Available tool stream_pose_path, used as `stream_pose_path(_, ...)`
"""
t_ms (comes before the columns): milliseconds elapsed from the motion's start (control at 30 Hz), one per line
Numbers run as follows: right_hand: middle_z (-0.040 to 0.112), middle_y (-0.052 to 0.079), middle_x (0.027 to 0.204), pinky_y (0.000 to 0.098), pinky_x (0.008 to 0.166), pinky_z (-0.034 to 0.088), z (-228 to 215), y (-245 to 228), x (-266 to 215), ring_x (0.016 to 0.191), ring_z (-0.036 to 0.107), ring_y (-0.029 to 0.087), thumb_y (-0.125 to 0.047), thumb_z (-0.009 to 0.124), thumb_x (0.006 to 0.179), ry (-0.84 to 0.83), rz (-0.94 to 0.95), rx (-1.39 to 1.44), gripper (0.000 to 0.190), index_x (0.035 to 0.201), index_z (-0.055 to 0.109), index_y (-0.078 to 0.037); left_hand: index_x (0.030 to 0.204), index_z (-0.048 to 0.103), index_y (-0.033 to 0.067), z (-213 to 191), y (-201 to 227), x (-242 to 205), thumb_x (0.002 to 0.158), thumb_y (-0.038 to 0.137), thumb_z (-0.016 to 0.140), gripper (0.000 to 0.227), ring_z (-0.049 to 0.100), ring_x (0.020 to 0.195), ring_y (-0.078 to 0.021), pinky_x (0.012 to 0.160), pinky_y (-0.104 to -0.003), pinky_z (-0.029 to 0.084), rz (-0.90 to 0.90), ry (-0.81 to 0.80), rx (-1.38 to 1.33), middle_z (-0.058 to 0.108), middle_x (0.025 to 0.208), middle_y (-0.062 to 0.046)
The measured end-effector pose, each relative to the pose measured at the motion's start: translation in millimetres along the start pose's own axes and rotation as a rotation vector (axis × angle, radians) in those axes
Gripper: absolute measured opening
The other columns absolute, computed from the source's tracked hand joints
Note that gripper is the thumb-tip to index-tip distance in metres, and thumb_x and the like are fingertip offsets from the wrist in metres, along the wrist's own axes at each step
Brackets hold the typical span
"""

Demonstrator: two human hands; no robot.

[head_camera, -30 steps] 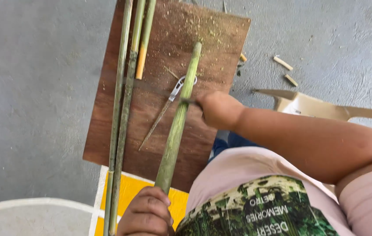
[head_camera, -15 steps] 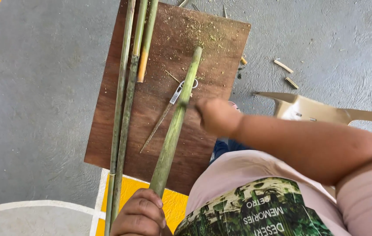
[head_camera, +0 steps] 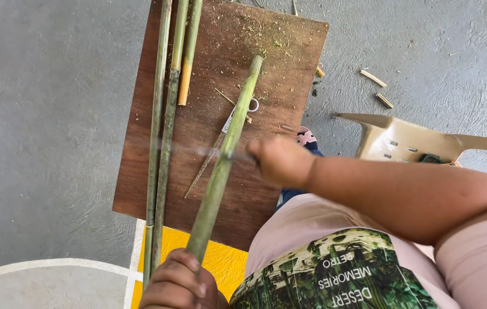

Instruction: Using a machete to shave and cut bamboo poles on a wooden board workspace.

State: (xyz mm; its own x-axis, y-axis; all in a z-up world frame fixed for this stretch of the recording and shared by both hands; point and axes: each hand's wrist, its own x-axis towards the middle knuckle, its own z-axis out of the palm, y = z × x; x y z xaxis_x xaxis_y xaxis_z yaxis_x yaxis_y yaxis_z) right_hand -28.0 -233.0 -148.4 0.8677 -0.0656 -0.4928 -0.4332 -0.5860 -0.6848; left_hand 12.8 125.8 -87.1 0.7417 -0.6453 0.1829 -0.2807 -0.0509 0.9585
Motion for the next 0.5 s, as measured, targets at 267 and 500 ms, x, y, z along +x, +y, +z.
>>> stream_pose_path(267,0.070,0.018,0.096,0.0479,0.082,0.057,-3.4,-30.4,-8.5,0.092,0.070,0.037,-0.010,0.065,0.084,-0.102,0.092,0.034,0.025,0.108,0.063,-0.009,0.067,0.042,0.0174,67.6,42.1,43.3,0.098,0.020,0.061,0.036,0.055,0.058,-0.0083,0.082,-0.034,0.051,0.268,0.376,-0.281,0.042,0.059,0.004)
stream_pose_path(500,0.072,0.018,0.094,0.0481,0.082,0.058,4.7,17.8,33.5,0.089,0.073,0.035,-0.009,0.062,0.086,-0.023,0.172,0.100,0.021,0.106,0.067,-0.009,0.080,0.040,0.0179,68.5,31.5,27.7,0.106,0.025,0.054,0.030,0.052,0.058,-0.0079,0.084,-0.035,0.051,0.173,0.558,-0.303,0.037,0.062,0.004)
